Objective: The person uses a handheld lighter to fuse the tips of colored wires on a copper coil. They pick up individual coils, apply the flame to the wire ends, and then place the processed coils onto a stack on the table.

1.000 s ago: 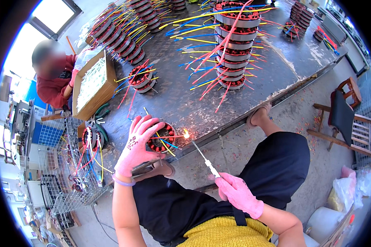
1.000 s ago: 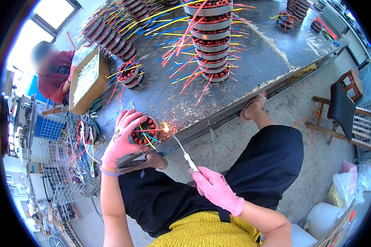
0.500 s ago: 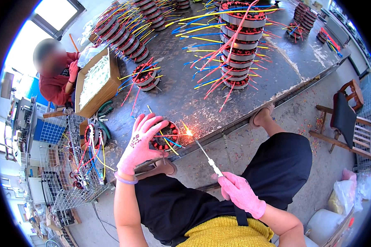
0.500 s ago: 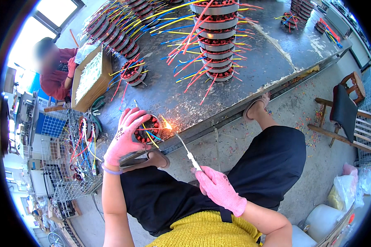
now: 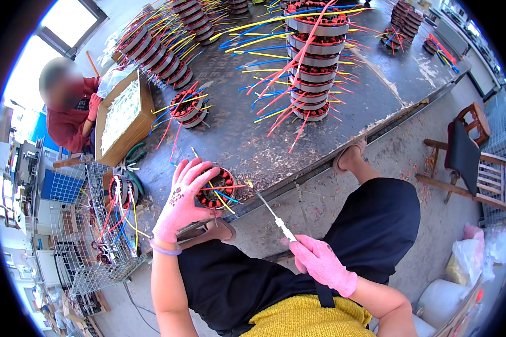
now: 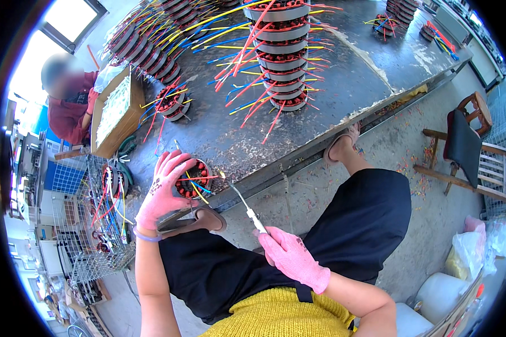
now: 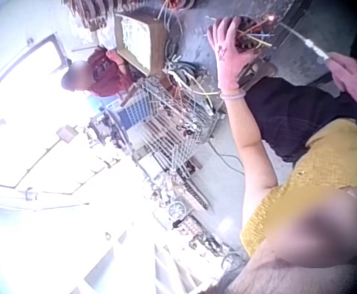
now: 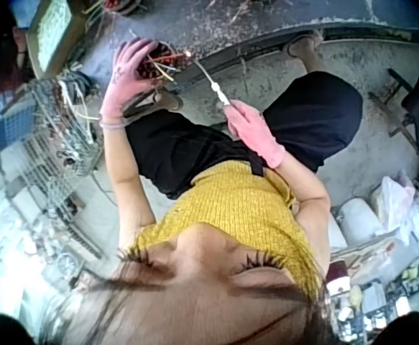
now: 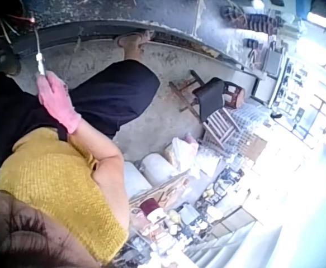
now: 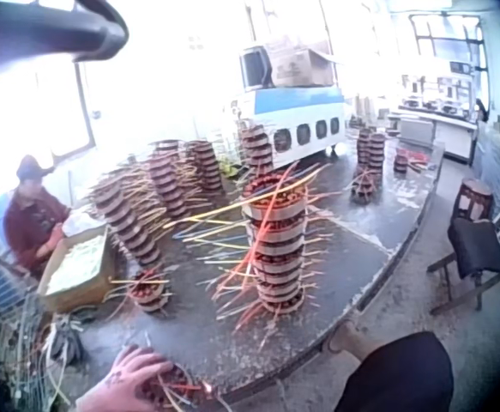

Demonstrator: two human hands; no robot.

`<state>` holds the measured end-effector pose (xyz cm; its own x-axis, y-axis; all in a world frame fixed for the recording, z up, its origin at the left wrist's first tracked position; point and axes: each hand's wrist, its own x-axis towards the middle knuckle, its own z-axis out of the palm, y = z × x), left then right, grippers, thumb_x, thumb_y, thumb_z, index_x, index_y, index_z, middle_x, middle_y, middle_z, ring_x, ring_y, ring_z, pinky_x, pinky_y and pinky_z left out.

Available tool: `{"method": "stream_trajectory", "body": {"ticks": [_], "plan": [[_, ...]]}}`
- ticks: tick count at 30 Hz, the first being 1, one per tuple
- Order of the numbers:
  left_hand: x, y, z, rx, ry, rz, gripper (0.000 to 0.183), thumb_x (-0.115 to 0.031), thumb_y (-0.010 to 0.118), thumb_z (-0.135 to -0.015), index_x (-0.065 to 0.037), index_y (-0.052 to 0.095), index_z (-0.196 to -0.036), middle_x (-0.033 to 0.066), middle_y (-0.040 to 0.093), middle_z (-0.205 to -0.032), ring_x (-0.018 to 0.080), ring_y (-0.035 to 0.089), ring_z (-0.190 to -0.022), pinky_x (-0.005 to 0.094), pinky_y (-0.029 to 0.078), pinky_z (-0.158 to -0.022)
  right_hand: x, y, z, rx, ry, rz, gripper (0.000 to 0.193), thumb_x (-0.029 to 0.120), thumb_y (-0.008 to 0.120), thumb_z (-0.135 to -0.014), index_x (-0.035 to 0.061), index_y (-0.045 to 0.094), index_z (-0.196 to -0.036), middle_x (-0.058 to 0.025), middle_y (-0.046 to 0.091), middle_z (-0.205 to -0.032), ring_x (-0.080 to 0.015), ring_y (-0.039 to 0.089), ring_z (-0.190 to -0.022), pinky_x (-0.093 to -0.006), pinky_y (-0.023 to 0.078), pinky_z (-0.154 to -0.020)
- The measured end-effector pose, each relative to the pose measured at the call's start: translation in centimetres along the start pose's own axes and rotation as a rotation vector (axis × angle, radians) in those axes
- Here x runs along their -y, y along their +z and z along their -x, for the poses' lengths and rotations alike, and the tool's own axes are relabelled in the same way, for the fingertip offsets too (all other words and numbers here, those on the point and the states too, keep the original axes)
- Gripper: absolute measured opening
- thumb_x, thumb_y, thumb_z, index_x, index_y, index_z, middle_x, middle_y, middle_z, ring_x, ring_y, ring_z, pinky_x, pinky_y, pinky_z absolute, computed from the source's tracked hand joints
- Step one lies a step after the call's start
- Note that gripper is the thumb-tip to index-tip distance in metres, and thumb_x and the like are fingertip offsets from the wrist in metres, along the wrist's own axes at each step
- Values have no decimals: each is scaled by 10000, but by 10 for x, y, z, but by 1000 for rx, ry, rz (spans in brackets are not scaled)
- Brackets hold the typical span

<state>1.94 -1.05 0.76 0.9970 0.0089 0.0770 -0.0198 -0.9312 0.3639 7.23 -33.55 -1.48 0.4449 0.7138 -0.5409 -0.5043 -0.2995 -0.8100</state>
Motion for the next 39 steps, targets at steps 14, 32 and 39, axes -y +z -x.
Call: {"method": "stream_trajectory", "body": {"ticks": [14,32,39], "plan": [[1,1,1,-2,-10,7,910,-270,877,-504,-143,569,-1351,97,508,-1408,326,370,-1397,500,191,-1213,3,-2,1,11,-21,84,360,287,474,-1037,-11,594,-1199,-14,505,-642,-82,478,-565,-278,407,-543],[3,3,1,14,-14,-19,940,-306,889,-502,-117,552,-1358,103,502,-1415,337,359,-1407,502,170,-1220,1,-3,1,2,-21,75,366,291,472,-1038,-15,601,-1189,-15,501,-637,-81,476,-567,-276,408,-547],[4,3,0,13,-5,-16,939,-305,890,-500,-118,553,-1357,108,503,-1411,338,362,-1404,505,171,-1219,2,-2,1,5,-45,98,355,282,470,-1039,-18,600,-1180,-15,505,-638,-83,485,-569,-278,415,-552]]}}
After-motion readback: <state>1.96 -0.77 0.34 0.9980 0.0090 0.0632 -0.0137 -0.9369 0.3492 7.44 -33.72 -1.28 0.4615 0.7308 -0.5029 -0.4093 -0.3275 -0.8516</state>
